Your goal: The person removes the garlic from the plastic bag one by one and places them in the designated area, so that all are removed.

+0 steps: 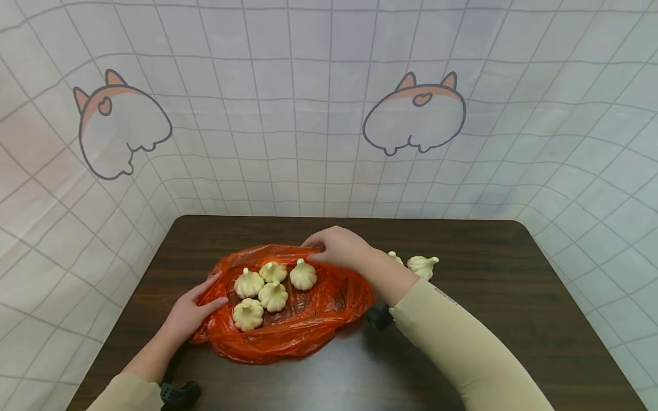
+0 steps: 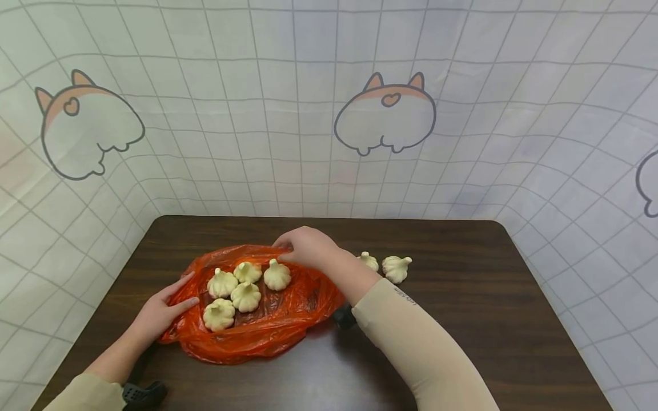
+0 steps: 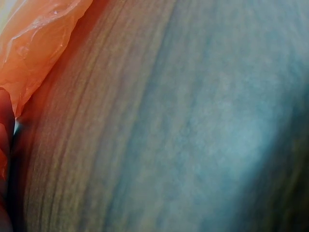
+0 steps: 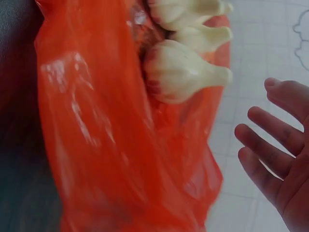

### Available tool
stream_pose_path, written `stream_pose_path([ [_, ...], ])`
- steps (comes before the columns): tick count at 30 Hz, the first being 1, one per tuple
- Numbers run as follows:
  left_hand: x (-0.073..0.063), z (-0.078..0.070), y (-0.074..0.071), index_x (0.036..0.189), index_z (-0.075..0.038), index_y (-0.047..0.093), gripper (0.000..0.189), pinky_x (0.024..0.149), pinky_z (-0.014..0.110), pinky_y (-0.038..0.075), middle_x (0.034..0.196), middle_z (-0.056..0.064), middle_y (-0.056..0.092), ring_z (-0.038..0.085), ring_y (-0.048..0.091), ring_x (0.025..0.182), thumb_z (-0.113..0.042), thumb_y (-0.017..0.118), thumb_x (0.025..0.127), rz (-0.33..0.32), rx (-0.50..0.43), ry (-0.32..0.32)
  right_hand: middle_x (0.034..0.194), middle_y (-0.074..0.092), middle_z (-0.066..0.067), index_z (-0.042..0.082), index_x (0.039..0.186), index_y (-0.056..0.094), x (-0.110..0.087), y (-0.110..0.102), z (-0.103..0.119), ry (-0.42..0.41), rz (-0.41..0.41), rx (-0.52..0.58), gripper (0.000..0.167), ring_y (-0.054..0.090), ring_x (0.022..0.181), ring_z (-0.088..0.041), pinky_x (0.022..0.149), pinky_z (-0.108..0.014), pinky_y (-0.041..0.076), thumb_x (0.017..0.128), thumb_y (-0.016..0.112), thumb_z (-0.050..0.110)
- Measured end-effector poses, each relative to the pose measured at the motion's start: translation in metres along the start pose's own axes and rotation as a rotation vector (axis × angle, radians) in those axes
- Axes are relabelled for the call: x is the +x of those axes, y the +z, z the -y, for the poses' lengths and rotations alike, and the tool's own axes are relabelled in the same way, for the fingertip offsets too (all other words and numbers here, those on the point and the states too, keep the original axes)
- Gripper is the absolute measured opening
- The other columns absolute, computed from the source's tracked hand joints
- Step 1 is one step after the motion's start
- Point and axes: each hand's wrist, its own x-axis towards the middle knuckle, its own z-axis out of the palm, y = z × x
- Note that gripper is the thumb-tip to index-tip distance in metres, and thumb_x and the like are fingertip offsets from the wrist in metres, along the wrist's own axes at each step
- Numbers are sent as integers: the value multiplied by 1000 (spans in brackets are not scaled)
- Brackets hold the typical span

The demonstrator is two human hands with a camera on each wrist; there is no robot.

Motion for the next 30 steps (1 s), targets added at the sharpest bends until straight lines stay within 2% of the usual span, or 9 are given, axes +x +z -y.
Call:
stream_pose_path([
  [6, 0, -1, 1, 158, -27, 27, 86, 102, 60, 43, 159, 26, 24, 51, 33, 138, -63, 62, 88, 4, -4, -6, 125, 67, 5, 24, 130, 67, 11, 15, 2, 26, 56, -87, 37, 63, 110, -15, 96, -35, 50, 95, 68, 35],
  [13, 0, -2, 2, 158, -27, 29, 85, 101, 57, 45, 158, 26, 25, 50, 36, 137, -62, 63, 89, 2, -10, 4, 127, 66, 5, 24, 130, 67, 16, 24, 2, 62, 74, -90, 35, 61, 115, -15, 97, -35, 49, 97, 66, 33],
  [16, 0, -3, 2, 158, -27, 29, 84, 102, 59, 43, 159, 26, 25, 50, 34, 138, -61, 63, 89, 1, -2, 8, 127, 66, 5, 25, 128, 69, 16, 25, 2, 66, 78, -93, 32, 61, 116, -16, 98, -36, 49, 97, 65, 32],
  [20, 0, -3, 1, 158, -26, 29, 84, 105, 62, 38, 159, 26, 24, 50, 31, 139, -61, 63, 89, -3, 8, 15, 124, 67, 6, 25, 122, 72, 15, 28, 2, 55, 75, -105, 27, 61, 115, -16, 98, -36, 49, 98, 64, 33],
  [30, 0, 0, 0, 158, -26, 29, 83, 105, 62, 38, 158, 26, 25, 51, 33, 138, -59, 63, 90, -12, 3, 26, 113, 71, 6, 24, 116, 73, 15, 26, 3, -3, 54, -127, 23, 64, 107, -14, 94, -33, 51, 98, 64, 34],
])
